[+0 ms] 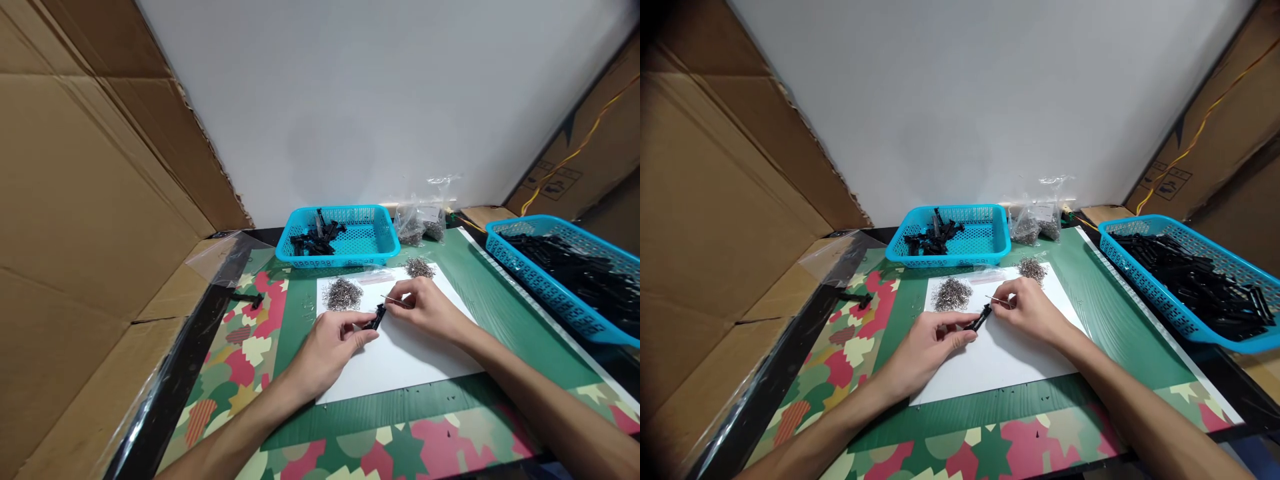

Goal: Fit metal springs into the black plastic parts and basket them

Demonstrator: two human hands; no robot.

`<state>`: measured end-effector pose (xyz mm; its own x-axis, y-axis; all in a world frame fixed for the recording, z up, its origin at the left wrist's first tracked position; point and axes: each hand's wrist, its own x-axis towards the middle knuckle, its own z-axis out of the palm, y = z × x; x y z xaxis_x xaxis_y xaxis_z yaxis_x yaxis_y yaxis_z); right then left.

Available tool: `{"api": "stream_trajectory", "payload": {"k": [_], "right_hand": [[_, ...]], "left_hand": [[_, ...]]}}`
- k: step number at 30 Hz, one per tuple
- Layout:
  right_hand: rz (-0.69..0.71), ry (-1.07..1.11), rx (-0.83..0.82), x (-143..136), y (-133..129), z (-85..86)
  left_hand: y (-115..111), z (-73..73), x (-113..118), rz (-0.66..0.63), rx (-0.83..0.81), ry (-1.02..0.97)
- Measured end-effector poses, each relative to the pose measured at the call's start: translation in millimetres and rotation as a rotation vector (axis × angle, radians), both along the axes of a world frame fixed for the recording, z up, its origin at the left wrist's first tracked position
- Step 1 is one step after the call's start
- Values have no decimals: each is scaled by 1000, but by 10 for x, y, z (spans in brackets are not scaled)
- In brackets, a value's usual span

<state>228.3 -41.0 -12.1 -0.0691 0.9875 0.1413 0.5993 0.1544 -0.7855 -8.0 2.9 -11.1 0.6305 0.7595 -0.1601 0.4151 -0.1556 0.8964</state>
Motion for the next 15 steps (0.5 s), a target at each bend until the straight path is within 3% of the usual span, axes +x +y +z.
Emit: {"api": "stream_trajectory", "payload": {"k": [15], "right_hand": [[4, -126, 37, -48, -69, 82]], "left_hand": [[-40, 58, 20, -16, 12, -11]]}}
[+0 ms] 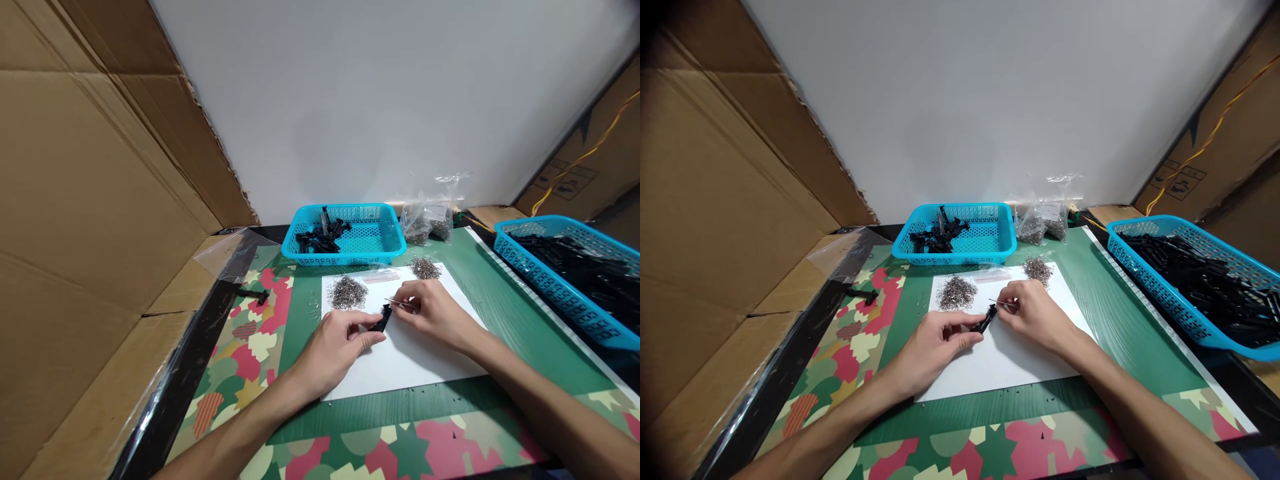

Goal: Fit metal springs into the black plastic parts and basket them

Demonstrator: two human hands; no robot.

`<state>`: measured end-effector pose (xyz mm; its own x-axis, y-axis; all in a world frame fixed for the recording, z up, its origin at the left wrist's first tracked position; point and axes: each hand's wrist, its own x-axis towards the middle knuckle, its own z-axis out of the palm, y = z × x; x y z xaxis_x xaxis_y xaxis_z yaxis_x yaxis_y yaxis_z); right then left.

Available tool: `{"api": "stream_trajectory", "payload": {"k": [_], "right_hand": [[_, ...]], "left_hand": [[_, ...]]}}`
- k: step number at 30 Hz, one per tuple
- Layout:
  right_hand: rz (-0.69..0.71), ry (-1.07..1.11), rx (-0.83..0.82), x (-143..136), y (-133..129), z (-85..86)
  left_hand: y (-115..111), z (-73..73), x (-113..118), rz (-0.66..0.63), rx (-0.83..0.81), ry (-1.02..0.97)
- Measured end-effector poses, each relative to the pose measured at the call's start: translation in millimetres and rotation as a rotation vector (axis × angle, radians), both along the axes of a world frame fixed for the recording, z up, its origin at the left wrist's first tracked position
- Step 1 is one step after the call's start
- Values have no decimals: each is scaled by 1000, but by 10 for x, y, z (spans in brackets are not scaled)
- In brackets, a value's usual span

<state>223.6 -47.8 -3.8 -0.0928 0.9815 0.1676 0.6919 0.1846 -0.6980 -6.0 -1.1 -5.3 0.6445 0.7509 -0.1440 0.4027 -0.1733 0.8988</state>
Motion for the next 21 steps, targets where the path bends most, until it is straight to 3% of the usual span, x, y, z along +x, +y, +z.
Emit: {"api": "stream_trajectory", "payload": {"k": [9, 21], "right_hand": [[35, -42, 105, -25, 13, -69], [-25, 30, -15, -40, 22, -18]], "left_hand": [[5, 16, -2, -4, -23, 10], [25, 26, 5, 5, -10, 29]]}}
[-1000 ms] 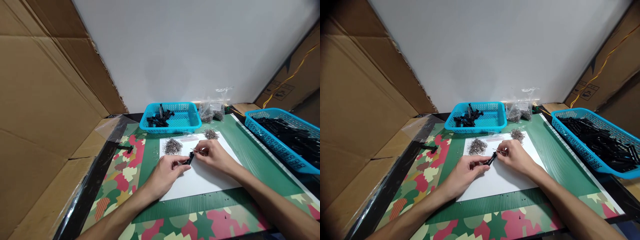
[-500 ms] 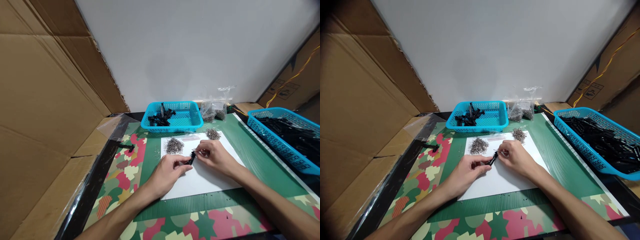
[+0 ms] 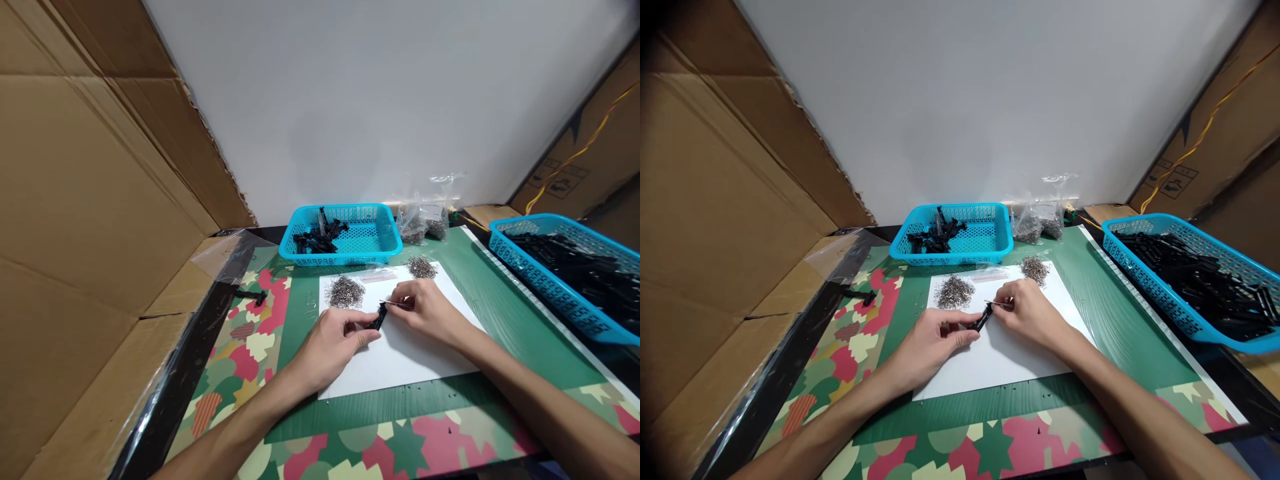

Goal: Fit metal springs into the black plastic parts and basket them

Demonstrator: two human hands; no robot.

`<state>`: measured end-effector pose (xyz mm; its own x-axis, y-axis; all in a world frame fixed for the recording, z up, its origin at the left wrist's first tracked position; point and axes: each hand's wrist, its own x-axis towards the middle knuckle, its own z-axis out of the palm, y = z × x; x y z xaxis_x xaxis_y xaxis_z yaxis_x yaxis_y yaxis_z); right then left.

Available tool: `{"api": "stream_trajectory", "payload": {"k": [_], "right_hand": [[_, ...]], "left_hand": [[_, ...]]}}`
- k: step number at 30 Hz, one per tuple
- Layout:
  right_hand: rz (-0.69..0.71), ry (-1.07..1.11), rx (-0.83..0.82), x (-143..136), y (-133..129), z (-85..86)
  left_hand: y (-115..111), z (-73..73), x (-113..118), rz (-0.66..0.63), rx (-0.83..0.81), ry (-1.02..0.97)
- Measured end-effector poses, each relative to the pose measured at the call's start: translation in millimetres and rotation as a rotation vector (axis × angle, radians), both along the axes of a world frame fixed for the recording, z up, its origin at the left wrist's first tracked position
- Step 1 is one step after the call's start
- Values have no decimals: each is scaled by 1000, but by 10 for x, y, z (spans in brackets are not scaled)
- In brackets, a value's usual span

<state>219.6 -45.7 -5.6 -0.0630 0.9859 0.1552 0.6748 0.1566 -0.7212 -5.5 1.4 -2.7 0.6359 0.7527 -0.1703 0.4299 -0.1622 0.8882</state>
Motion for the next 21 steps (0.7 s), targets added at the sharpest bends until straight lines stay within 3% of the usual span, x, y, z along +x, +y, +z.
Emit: {"api": "stream_trajectory", "payload": {"k": [6, 9, 16, 21], "right_hand": [[144, -36, -136, 217, -12, 91], [127, -46, -155, 293, -5, 131], [-98, 153, 17, 181, 5, 37], [-128, 185, 213, 120, -14, 5]], "left_hand": [[25, 19, -9, -36, 2, 0], [24, 23, -16, -36, 22, 26], [-4, 58, -10, -87, 19, -42], [-15, 58, -5, -100, 44, -36]]}}
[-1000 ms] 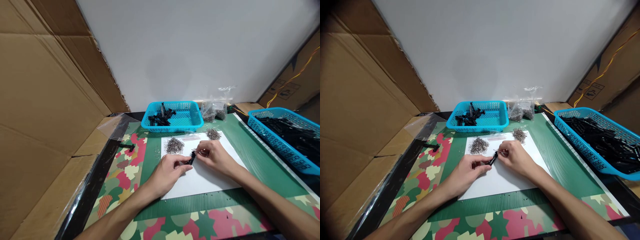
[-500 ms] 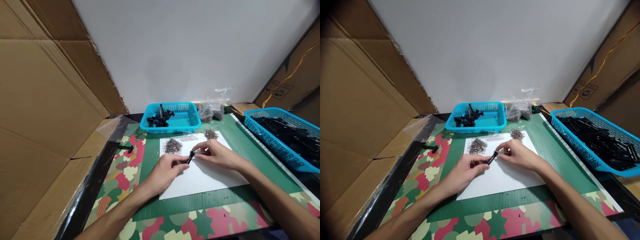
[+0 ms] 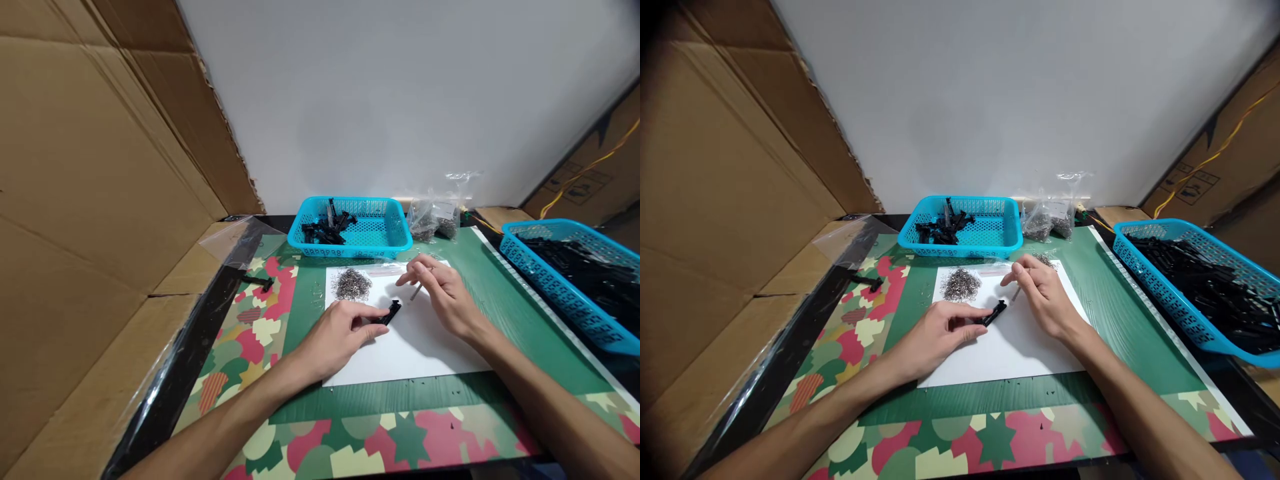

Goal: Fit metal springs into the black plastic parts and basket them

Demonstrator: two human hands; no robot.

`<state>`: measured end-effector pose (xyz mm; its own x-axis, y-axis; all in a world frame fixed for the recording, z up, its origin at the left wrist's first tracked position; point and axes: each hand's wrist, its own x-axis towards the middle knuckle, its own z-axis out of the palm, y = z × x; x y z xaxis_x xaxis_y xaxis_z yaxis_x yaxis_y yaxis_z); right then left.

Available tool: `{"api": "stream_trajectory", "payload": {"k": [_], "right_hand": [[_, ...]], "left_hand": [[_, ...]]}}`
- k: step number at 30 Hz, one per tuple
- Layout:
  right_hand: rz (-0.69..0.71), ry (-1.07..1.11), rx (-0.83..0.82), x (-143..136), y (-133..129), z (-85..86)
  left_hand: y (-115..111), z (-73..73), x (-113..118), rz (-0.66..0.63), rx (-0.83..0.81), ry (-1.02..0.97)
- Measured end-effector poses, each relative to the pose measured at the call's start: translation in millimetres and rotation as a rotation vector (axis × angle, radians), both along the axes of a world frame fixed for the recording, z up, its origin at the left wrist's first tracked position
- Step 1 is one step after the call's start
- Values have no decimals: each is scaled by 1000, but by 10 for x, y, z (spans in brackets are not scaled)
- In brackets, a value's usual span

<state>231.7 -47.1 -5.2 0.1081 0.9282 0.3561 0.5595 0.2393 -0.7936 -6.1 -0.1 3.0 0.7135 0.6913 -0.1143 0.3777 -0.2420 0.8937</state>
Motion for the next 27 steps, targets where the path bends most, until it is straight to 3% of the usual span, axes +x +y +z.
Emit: {"api": "stream_trajectory", "payload": {"k": [9, 17, 27], "right_hand": [[-92, 52, -17, -104, 29, -181], [-74, -49, -60, -105, 32, -186], [-67, -141, 43, -105, 25, -187]], "left_hand": [[-35, -33, 32, -25, 43, 7], [-28, -88, 55, -25, 29, -29], [-13, -79, 58, -7, -6, 17]]}}
